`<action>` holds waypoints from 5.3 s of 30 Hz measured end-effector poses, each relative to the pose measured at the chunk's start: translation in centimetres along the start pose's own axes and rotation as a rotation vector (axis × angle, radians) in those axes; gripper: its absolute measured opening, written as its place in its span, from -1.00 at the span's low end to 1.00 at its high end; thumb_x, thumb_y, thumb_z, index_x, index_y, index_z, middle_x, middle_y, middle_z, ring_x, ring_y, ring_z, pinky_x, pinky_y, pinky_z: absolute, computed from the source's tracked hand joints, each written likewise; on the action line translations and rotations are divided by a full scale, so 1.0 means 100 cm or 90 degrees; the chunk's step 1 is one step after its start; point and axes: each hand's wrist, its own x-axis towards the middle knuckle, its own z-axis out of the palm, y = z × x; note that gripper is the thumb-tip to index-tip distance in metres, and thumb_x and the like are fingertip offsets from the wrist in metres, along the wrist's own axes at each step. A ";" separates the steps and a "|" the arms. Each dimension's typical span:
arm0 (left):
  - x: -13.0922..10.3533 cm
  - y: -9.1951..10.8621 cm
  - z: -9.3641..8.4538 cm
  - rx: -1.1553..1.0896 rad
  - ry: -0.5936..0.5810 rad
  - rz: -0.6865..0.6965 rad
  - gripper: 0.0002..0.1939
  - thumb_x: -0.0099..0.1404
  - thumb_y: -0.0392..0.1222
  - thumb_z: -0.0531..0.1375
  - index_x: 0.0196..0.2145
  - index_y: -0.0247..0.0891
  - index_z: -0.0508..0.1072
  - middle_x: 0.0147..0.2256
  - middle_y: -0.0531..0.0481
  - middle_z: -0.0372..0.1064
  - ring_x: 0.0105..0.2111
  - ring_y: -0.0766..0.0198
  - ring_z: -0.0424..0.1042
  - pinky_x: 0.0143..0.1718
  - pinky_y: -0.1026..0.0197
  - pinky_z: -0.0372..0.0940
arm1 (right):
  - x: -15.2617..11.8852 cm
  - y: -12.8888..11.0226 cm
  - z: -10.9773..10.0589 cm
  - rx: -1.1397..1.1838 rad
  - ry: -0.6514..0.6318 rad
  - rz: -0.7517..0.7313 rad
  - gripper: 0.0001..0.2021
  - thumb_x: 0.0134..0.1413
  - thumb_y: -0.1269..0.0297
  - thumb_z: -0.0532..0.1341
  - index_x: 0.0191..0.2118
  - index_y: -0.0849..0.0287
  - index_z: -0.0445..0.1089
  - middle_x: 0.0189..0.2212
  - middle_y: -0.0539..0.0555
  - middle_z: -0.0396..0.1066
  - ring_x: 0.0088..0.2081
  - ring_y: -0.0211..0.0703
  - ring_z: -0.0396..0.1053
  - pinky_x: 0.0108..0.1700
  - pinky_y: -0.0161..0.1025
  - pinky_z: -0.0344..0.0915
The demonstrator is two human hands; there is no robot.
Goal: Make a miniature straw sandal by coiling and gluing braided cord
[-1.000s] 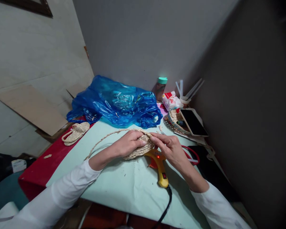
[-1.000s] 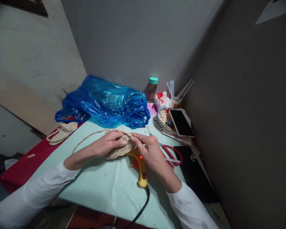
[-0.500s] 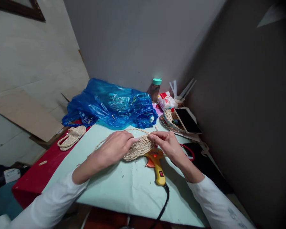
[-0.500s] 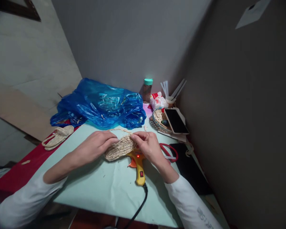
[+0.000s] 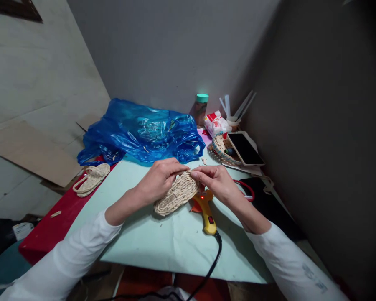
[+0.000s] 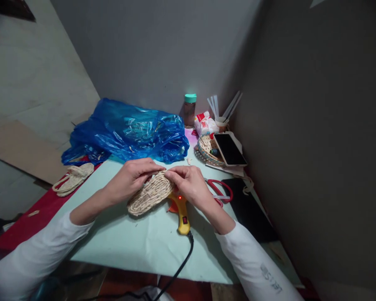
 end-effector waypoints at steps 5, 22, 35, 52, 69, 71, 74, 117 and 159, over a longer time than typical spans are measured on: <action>-0.002 0.004 0.002 0.016 0.000 0.003 -0.70 0.40 -0.36 0.04 -0.15 -0.33 0.59 -0.30 -0.11 0.53 -0.32 0.24 0.47 -0.29 0.24 0.30 | 0.000 -0.001 0.000 -0.002 0.016 -0.002 -0.64 0.10 0.02 0.21 -0.50 0.24 0.39 -0.63 -0.01 0.28 -0.54 -0.27 0.23 -0.46 -0.32 0.14; -0.007 0.011 0.027 -0.050 0.081 -0.147 -0.75 0.36 -0.27 0.13 -0.31 -0.30 0.63 -0.27 -0.17 0.62 -0.30 0.11 0.54 -0.19 0.12 0.30 | 0.000 0.006 0.002 -0.024 0.068 -0.022 -0.66 0.13 0.07 0.22 -0.48 0.25 0.46 -0.59 0.00 0.28 -0.50 -0.27 0.17 -0.43 -0.30 0.08; -0.004 -0.001 0.028 -0.242 0.156 -0.251 -0.81 0.26 -0.17 0.25 -0.28 -0.26 0.67 -0.23 -0.10 0.65 -0.25 0.11 0.58 -0.17 0.12 0.40 | 0.001 0.003 0.002 0.079 0.024 -0.019 -0.63 0.17 0.07 0.27 0.01 0.16 0.53 -0.28 0.08 0.50 -0.54 -0.31 0.32 -0.51 -0.35 0.31; -0.012 -0.012 -0.003 -0.258 0.081 -0.271 -0.79 0.27 -0.19 0.20 -0.41 -0.28 0.62 -0.47 0.00 0.51 -0.49 0.31 0.37 -0.39 0.24 0.27 | 0.004 0.009 -0.004 0.173 0.084 0.009 -0.64 0.07 0.05 0.35 -0.14 0.26 0.54 -0.43 0.07 0.48 -0.64 -0.31 0.29 -0.62 -0.34 0.27; -0.031 0.007 0.016 -0.042 0.158 -0.047 -0.67 0.36 -0.45 0.08 -0.13 -0.29 0.62 -0.30 -0.11 0.61 -0.36 0.26 0.54 -0.30 0.22 0.37 | 0.003 0.015 -0.003 0.199 0.132 -0.002 -0.71 0.10 0.11 0.36 -0.14 0.19 0.58 -0.43 0.05 0.47 -0.63 -0.31 0.29 -0.63 -0.36 0.27; -0.031 0.010 0.019 -0.042 0.178 -0.037 -0.71 0.37 -0.42 0.11 -0.12 -0.31 0.61 -0.27 -0.14 0.62 -0.32 0.25 0.56 -0.25 0.21 0.39 | 0.004 0.015 -0.003 0.203 0.145 -0.009 -0.73 0.11 0.11 0.37 -0.14 0.18 0.58 -0.43 0.04 0.47 -0.62 -0.32 0.29 -0.63 -0.37 0.27; -0.030 0.011 0.020 -0.044 0.185 -0.031 -0.77 0.35 -0.36 0.19 -0.11 -0.41 0.61 -0.28 -0.18 0.62 -0.33 0.22 0.56 -0.25 0.19 0.41 | 0.004 0.014 -0.003 0.202 0.162 -0.015 -0.74 0.10 0.13 0.37 -0.16 0.18 0.59 -0.46 0.03 0.45 -0.63 -0.33 0.27 -0.65 -0.38 0.25; 0.038 -0.023 -0.015 -0.556 0.594 -0.403 -0.76 -0.14 -0.15 0.43 -0.47 -0.33 0.66 -0.49 -0.06 0.58 -0.48 0.24 0.46 -0.39 0.21 0.37 | 0.011 0.019 -0.010 0.058 0.185 -0.054 -0.76 0.05 0.12 0.30 -0.33 0.22 0.44 -0.53 -0.04 0.26 -0.46 -0.24 0.31 -0.37 -0.29 0.17; 0.036 0.024 0.032 -0.428 0.372 -0.315 -0.84 0.11 -0.10 0.37 -0.38 -0.21 0.70 -0.44 0.00 0.61 -0.43 0.20 0.46 -0.32 0.21 0.33 | 0.013 0.017 -0.007 0.410 0.161 -0.128 -0.72 0.26 0.12 0.27 -0.33 0.25 0.33 -0.46 -0.07 0.26 -0.48 -0.35 0.21 -0.42 -0.37 0.23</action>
